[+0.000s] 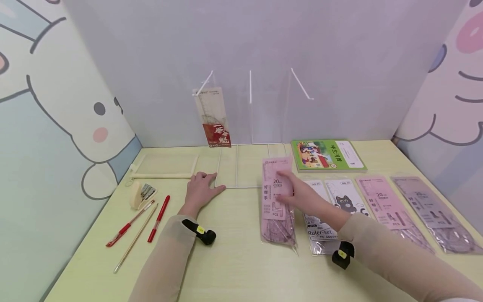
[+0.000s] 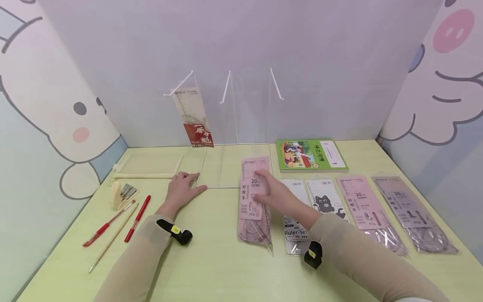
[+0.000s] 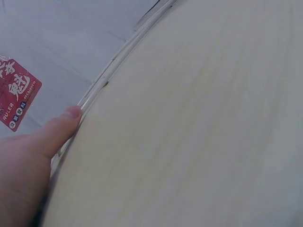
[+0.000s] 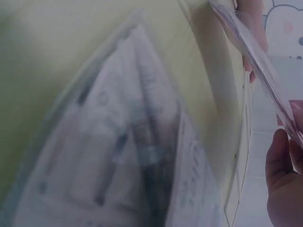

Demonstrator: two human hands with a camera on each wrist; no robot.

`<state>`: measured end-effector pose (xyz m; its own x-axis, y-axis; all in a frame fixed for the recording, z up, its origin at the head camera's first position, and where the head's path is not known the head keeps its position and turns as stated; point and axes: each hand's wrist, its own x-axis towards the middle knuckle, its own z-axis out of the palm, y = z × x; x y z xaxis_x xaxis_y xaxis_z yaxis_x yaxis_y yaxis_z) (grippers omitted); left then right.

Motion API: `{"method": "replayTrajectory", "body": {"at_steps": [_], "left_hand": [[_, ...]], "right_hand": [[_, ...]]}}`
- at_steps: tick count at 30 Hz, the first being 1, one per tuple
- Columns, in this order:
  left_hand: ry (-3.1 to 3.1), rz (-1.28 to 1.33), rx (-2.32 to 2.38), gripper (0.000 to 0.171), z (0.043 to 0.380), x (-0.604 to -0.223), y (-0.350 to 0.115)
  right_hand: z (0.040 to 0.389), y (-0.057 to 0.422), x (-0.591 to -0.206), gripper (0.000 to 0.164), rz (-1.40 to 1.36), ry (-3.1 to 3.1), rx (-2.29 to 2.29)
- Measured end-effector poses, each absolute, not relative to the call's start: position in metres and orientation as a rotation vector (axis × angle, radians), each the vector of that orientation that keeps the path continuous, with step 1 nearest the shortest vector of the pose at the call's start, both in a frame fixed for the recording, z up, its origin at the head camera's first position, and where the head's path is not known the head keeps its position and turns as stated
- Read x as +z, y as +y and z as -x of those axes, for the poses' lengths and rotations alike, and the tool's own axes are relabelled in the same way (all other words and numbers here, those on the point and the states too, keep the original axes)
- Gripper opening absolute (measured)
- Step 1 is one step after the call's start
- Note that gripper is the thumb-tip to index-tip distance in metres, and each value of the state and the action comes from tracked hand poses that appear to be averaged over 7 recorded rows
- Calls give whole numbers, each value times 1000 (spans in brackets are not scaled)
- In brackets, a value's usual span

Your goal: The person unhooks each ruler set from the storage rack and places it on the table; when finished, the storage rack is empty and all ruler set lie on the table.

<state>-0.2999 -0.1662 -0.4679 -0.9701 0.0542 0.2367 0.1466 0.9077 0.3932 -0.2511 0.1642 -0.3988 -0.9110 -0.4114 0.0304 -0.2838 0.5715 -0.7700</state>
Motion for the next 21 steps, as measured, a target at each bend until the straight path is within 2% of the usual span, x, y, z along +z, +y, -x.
{"method": "replayTrajectory", "body": {"at_steps": [5,10,21], "left_hand": [[-2851,154,-619,71,300,-467,-166],[-2849,153,-617,71,300,-467,-166],[-2854,152,-602,72,300,-467,-166]], "right_hand": [[254,171,-407,90,691,2754,-986],[256,176,-416,94,762,2826,-729],[256,179,-421,91,794,2864,-553]]}}
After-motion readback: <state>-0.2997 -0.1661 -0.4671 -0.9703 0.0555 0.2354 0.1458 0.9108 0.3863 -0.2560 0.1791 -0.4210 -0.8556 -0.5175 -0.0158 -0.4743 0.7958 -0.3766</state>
